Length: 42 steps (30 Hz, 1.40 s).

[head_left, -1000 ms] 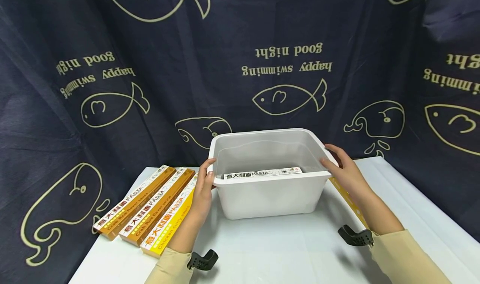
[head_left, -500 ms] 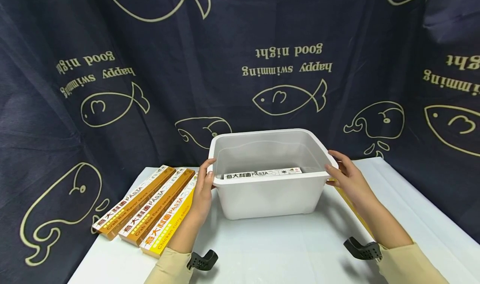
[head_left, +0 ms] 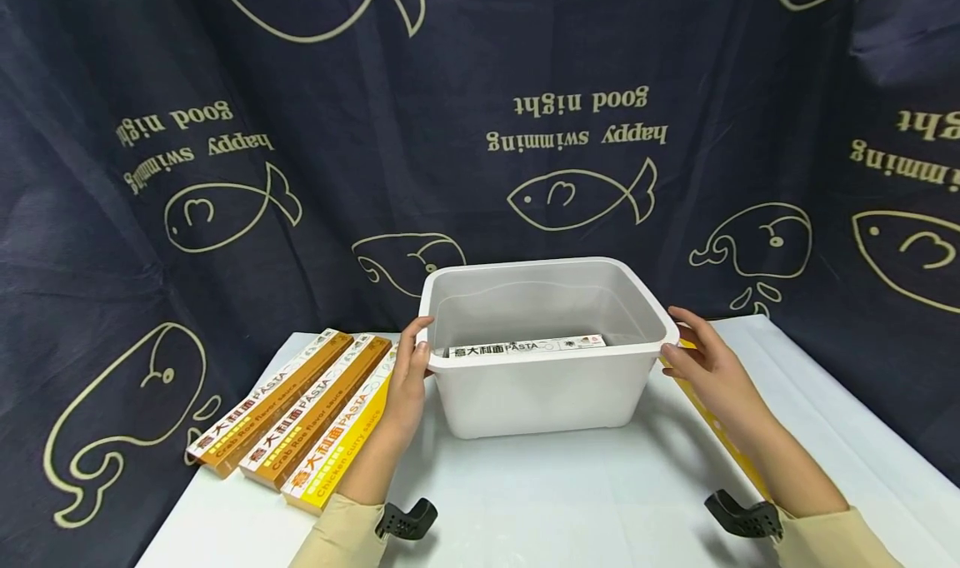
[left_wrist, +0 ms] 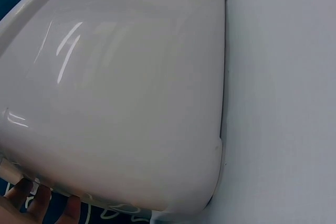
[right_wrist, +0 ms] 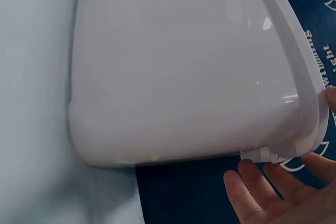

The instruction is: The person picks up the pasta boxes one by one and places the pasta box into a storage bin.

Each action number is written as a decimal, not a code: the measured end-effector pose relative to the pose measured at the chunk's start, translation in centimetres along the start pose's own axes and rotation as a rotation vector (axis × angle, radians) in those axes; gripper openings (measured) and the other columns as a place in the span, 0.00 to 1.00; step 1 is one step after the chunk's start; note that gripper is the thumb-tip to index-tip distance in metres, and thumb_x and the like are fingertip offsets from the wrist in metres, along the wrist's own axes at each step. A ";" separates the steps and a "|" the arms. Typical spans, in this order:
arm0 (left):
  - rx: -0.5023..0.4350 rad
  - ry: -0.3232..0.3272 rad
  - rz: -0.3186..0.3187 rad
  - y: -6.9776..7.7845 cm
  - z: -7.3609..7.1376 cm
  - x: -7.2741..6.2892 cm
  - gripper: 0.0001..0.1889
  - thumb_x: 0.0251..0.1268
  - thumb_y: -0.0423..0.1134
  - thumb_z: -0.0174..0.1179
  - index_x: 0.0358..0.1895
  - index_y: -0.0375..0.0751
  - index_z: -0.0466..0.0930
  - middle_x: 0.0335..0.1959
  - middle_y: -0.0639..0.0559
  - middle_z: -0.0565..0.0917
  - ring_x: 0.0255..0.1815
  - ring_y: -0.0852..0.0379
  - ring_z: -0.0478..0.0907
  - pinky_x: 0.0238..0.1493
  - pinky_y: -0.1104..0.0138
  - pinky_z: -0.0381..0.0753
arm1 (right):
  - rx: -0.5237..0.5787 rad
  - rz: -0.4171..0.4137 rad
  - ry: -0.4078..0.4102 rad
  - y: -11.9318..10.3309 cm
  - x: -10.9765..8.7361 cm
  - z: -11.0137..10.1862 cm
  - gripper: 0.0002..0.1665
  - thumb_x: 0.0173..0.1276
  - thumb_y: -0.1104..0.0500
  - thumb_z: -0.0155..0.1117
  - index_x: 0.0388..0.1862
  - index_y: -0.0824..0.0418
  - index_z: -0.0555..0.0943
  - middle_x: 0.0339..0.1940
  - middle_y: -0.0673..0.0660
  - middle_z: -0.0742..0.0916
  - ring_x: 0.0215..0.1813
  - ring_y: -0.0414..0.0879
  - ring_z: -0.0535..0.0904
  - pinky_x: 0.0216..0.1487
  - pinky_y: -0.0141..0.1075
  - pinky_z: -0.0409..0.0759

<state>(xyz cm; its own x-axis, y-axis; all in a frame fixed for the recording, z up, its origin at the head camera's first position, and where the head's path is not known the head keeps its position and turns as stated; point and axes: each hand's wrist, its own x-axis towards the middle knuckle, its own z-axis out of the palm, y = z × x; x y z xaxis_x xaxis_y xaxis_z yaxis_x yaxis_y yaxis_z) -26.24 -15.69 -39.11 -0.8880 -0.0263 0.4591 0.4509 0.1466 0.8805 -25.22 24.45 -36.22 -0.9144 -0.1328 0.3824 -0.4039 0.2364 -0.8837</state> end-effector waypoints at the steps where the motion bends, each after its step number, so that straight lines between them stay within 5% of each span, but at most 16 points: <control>1: -0.002 -0.002 0.001 0.0 0.0 0.0 0.23 0.80 0.47 0.36 0.73 0.51 0.60 0.75 0.47 0.62 0.54 0.58 0.73 0.57 0.63 0.73 | -0.001 -0.014 0.000 0.1 -0.1 0.0 0.35 0.76 0.60 0.57 0.79 0.56 0.58 0.60 0.43 0.77 0.51 0.28 0.80 0.48 0.25 0.82; 15: -0.009 -0.009 -0.012 -0.1 0.0 0.0 0.24 0.78 0.49 0.36 0.73 0.54 0.60 0.75 0.48 0.61 0.58 0.54 0.71 0.59 0.57 0.71 | -0.196 -0.114 0.043 0.8 -1.9 -0.8 0.42 0.72 0.65 0.61 0.80 0.51 0.56 0.62 0.29 0.73 0.55 0.23 0.77 0.50 0.16 0.75; 21: -0.001 -0.012 -0.013 0.0 0.0 0.0 0.25 0.77 0.49 0.36 0.73 0.53 0.60 0.75 0.48 0.61 0.56 0.57 0.72 0.59 0.56 0.71 | -0.249 -0.107 0.010 1.5 -2.4 -1.2 0.47 0.71 0.64 0.63 0.82 0.49 0.52 0.69 0.40 0.70 0.59 0.22 0.72 0.51 0.15 0.74; 27: -0.009 -0.007 -0.020 0.0 0.0 0.1 0.25 0.77 0.49 0.36 0.73 0.53 0.60 0.76 0.50 0.61 0.58 0.57 0.71 0.60 0.56 0.71 | -0.329 -0.126 0.006 2.3 -3.0 -1.6 0.53 0.67 0.64 0.68 0.82 0.47 0.50 0.70 0.34 0.65 0.62 0.20 0.65 0.54 0.14 0.67; 33: -0.016 -0.011 -0.015 0.0 0.0 0.0 0.24 0.77 0.48 0.36 0.73 0.52 0.60 0.76 0.50 0.60 0.56 0.58 0.72 0.61 0.55 0.70 | -0.419 -0.055 0.013 2.5 -3.8 -2.5 0.56 0.66 0.57 0.71 0.82 0.39 0.47 0.79 0.48 0.61 0.64 0.21 0.61 0.53 0.13 0.60; 37: -0.015 -0.012 -0.008 -0.1 0.1 0.1 0.24 0.78 0.48 0.36 0.73 0.52 0.60 0.76 0.50 0.59 0.57 0.59 0.72 0.61 0.55 0.70 | -0.471 0.006 0.002 2.5 -4.2 -3.0 0.59 0.65 0.53 0.72 0.82 0.35 0.43 0.79 0.62 0.59 0.72 0.50 0.63 0.65 0.40 0.66; 40: -0.013 -0.011 -0.007 -0.1 0.0 0.1 0.24 0.78 0.48 0.36 0.73 0.52 0.60 0.77 0.51 0.59 0.58 0.59 0.71 0.61 0.56 0.70 | -0.481 0.020 -0.012 2.7 -4.5 -3.4 0.62 0.63 0.53 0.74 0.82 0.36 0.41 0.76 0.70 0.60 0.69 0.69 0.61 0.58 0.66 0.64; 42: -0.014 -0.011 -0.009 -0.1 0.1 0.1 0.24 0.78 0.48 0.36 0.73 0.52 0.60 0.77 0.51 0.59 0.58 0.59 0.71 0.61 0.55 0.70 | -0.486 0.020 -0.019 2.9 -4.8 -3.6 0.64 0.62 0.53 0.75 0.83 0.38 0.41 0.75 0.72 0.60 0.68 0.71 0.60 0.56 0.70 0.62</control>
<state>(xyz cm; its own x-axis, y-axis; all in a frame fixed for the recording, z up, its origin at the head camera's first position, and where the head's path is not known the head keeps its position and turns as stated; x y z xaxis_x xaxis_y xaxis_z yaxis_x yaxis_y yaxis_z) -26.38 -15.67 -39.21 -0.8927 -0.0165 0.4503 0.4444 0.1329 0.8859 -22.14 29.24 -39.66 -0.9233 -0.1406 0.3575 -0.3564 0.6606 -0.6607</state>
